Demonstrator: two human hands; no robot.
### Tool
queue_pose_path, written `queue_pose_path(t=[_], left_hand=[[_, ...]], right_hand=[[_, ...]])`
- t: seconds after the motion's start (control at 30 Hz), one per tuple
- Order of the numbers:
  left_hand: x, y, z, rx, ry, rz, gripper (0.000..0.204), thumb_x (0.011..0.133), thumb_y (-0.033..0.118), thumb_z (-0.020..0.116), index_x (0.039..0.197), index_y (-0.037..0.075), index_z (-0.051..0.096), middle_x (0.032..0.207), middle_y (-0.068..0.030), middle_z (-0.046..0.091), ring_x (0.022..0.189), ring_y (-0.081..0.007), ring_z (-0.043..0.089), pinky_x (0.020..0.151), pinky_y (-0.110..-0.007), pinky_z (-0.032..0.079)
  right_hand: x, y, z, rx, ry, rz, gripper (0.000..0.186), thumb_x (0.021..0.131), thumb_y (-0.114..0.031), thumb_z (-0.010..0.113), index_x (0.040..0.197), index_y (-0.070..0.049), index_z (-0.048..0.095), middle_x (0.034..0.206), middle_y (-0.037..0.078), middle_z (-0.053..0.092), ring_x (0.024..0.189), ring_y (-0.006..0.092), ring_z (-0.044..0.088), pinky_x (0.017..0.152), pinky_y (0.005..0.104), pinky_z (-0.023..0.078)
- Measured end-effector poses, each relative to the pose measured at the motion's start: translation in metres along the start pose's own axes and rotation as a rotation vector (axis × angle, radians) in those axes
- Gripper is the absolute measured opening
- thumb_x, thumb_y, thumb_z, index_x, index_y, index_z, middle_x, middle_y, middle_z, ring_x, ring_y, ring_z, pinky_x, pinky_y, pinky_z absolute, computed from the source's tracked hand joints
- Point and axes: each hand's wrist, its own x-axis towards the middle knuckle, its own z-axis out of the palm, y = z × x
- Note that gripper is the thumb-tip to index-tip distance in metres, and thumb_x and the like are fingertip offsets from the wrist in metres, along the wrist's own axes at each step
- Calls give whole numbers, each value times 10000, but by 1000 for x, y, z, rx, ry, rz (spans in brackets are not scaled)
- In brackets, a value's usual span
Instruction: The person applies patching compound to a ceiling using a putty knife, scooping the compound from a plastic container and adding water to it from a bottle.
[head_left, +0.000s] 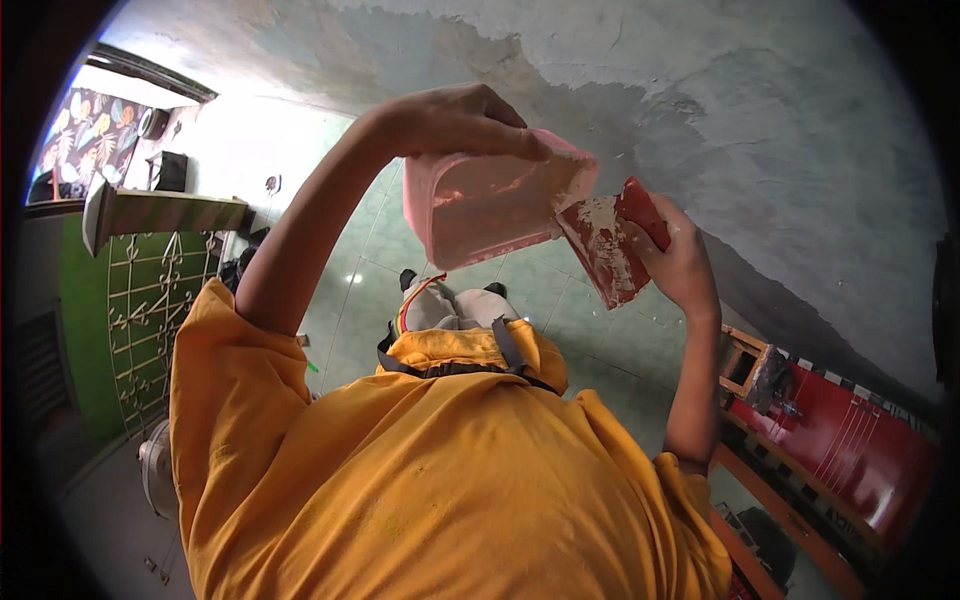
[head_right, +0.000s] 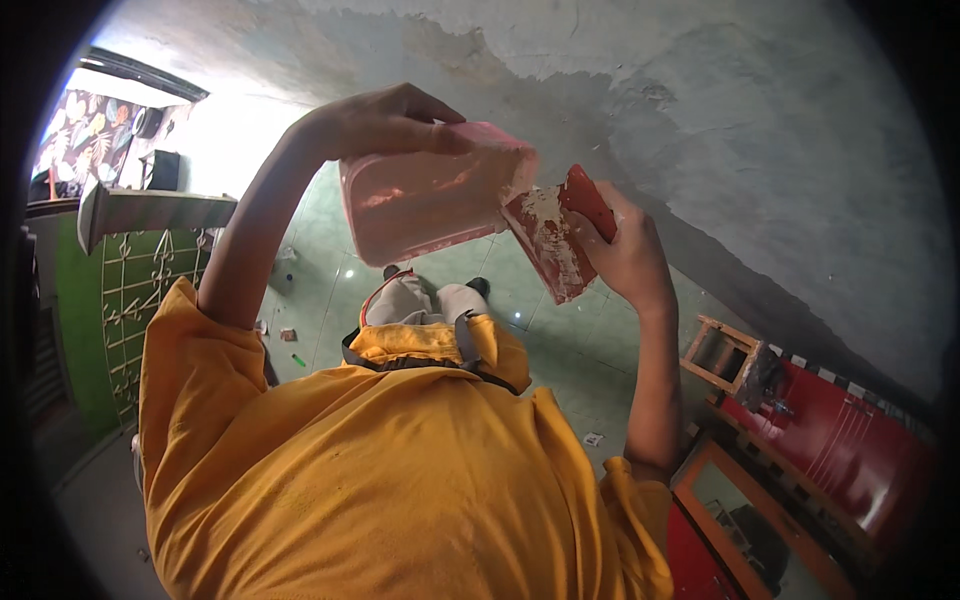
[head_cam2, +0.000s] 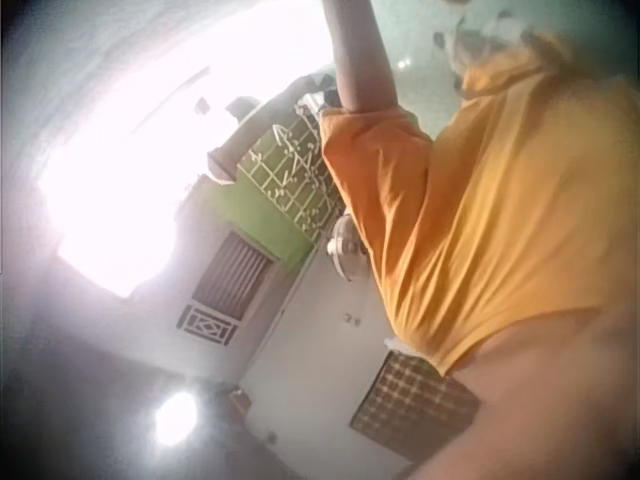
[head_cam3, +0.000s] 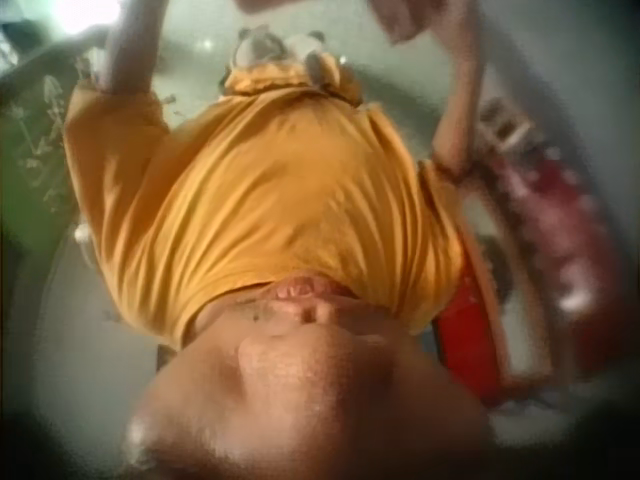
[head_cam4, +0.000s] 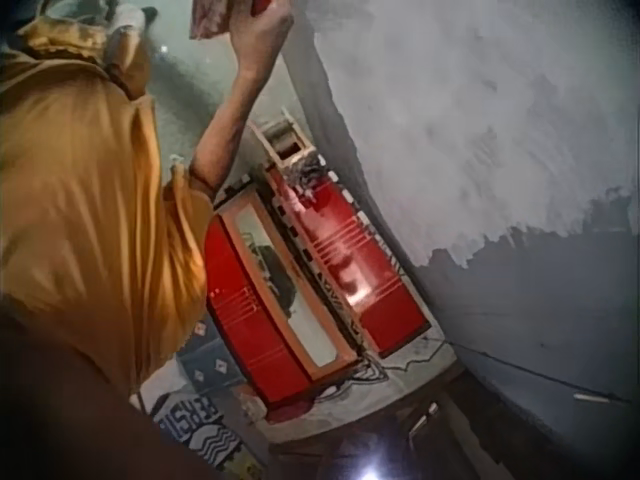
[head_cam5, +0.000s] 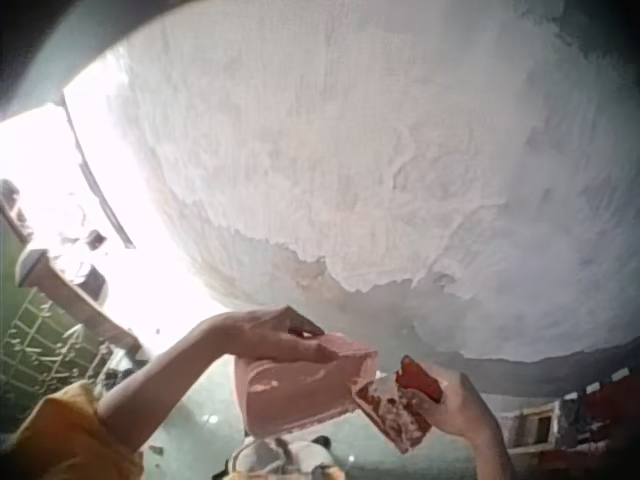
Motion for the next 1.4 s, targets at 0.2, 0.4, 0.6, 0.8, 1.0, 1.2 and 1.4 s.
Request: queue_pose_path(t=[0.2, 0.4, 0.6, 0.8, 1.0, 1.2, 1.4], left_hand=[[24, -23, 8, -96, -72, -129, 681, 885, 565, 685, 1252, -7, 726, 1099, -168, 751, 968, -227, 714, 855, -356, 567], [48, -92, 28, -265, -28, -205, 571, 917, 546, 661, 1271, 107, 748, 1073, -124, 767, 944, -209, 714, 837, -350, 573], [36, -127, 42, -351, 116, -296, 546, 934, 523, 653, 1245, 85, 751, 1126, -122, 752, 978, -200, 706, 881, -338, 557], [11, -164, 34, -603, 271, -252, 624, 968, 496, 645, 1270, -48, 686, 1129, -144, 727, 1001, -197, 691, 893, -338, 552], [14, -196, 18, -824, 283, -33, 669, 1014, 453, 612, 1432, -64, 540, 1302, -121, 651, 1194, -188, 604, 1030, -332, 473], [14, -233, 24, -880, 262, 40, 697, 1023, 449, 577, 1479, -70, 488, 1385, -139, 603, 1268, -215, 562, 1091, -347, 425], [10, -275, 87, -1045, 287, -52, 703, 1026, 440, 563, 1511, -56, 451, 1397, -134, 594, 1252, -209, 574, 1055, -345, 461]], right_hand=[[0, 46, 40, 389, -98, 194, 319, 983, -136, 705, 1235, 43, 628, 1044, 107, 740, 944, 121, 676, 840, 302, 552], [-5, 55, 107, 742, -139, 281, 289, 985, -108, 690, 1226, 43, 643, 1068, 73, 724, 953, 108, 664, 849, 275, 556], [-4, 48, 167, 1076, -201, 444, 353, 989, -136, 678, 1273, 63, 616, 1110, 86, 701, 960, 122, 678, 840, 274, 566], [5, 36, 179, 1519, -125, 463, 428, 1008, -121, 643, 1369, 76, 523, 1194, 112, 667, 1035, 165, 684, 890, 317, 577], [42, 33, 196, 1459, 394, 321, 415, 993, -122, 668, 1364, 4, 532, 1251, 68, 633, 1149, 176, 635, 1007, 353, 526], [79, 53, 181, 1299, 856, 202, 398, 1012, -185, 668, 1353, -21, 544, 1294, 59, 614, 1199, 179, 605, 1054, 367, 489], [107, 153, 153, 734, 1105, 288, 366, 1045, -237, 634, 1310, 13, 600, 1284, 80, 633, 1179, 186, 618, 973, 369, 520]])
